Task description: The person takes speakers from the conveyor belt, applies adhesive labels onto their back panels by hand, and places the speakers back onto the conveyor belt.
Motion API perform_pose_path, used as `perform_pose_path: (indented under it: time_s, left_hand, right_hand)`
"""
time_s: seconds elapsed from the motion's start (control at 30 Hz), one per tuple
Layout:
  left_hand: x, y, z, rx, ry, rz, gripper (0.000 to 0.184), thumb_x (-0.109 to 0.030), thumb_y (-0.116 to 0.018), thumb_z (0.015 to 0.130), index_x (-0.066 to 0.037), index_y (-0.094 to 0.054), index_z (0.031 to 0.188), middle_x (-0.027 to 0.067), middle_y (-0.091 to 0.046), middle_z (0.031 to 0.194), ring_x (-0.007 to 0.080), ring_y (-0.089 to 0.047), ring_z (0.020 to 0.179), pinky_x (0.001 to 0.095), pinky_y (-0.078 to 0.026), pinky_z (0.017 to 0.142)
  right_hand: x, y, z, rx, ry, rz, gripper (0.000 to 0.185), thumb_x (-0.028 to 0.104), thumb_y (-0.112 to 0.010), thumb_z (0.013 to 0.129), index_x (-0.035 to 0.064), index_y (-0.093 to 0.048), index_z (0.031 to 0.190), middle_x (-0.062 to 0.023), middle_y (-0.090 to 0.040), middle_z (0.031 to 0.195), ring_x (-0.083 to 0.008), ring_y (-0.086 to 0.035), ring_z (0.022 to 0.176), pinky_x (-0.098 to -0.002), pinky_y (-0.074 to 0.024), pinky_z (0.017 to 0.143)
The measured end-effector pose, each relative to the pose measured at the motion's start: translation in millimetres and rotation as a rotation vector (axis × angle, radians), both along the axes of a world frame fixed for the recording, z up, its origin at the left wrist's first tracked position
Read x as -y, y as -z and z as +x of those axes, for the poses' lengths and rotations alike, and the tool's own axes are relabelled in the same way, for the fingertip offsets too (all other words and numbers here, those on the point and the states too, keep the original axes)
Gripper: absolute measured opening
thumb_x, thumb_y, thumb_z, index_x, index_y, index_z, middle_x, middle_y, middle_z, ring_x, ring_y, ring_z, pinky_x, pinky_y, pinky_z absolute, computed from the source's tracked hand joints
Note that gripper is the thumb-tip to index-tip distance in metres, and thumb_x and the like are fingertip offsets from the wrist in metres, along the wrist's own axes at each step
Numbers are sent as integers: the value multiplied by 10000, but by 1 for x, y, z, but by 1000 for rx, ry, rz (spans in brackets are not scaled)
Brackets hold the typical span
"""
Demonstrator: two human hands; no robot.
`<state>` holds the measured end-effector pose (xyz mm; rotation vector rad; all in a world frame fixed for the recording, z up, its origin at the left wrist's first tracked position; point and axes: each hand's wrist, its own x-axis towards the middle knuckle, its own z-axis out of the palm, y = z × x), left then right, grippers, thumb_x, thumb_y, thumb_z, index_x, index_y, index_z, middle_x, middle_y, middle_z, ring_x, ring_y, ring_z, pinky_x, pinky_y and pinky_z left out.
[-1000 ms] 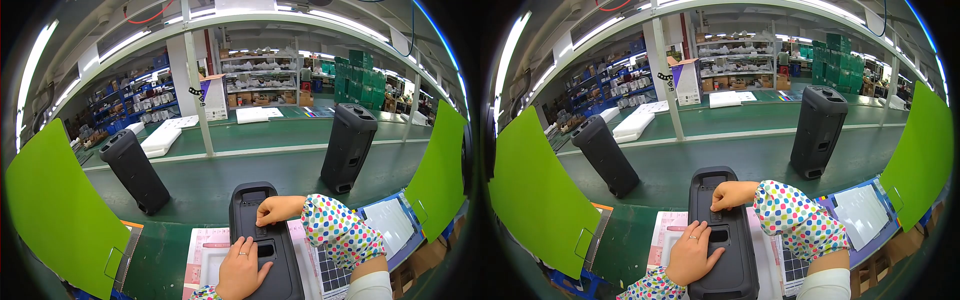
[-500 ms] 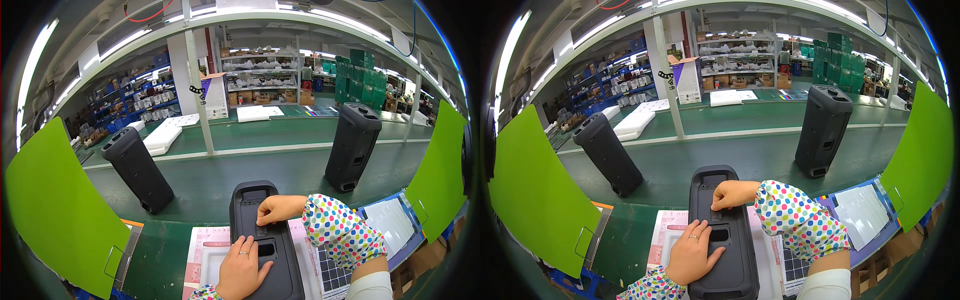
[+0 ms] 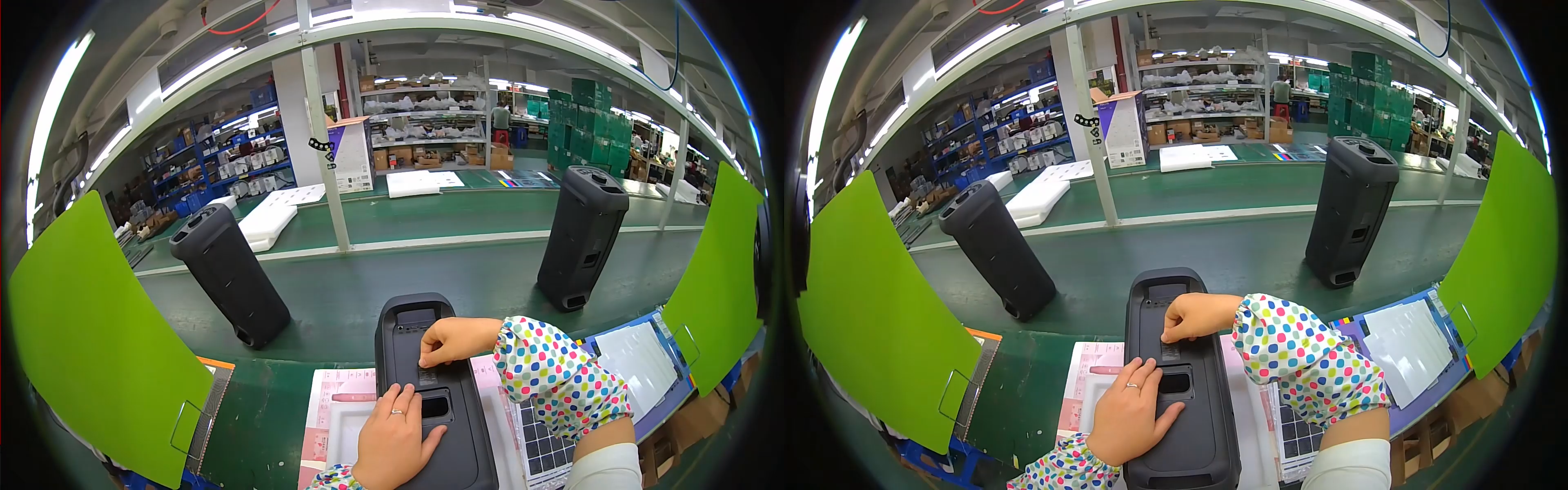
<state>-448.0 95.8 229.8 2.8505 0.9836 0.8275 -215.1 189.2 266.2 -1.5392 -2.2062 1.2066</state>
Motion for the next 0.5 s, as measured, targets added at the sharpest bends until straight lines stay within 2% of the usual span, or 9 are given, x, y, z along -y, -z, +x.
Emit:
perform_pose_path:
  time_s: [0.5]
  left_hand:
    - [-2,-2,-2,12,8,-8,572,-372,-741,846,83,-633,1176,241,-633,1225,380,-568,1207,403,-496,984]
  right_hand:
    - [2,-4,-3,16,9,29,329,315,-695,903,-12,-726,931,-78,-710,838,-144,-637,705,-290,-521,686]
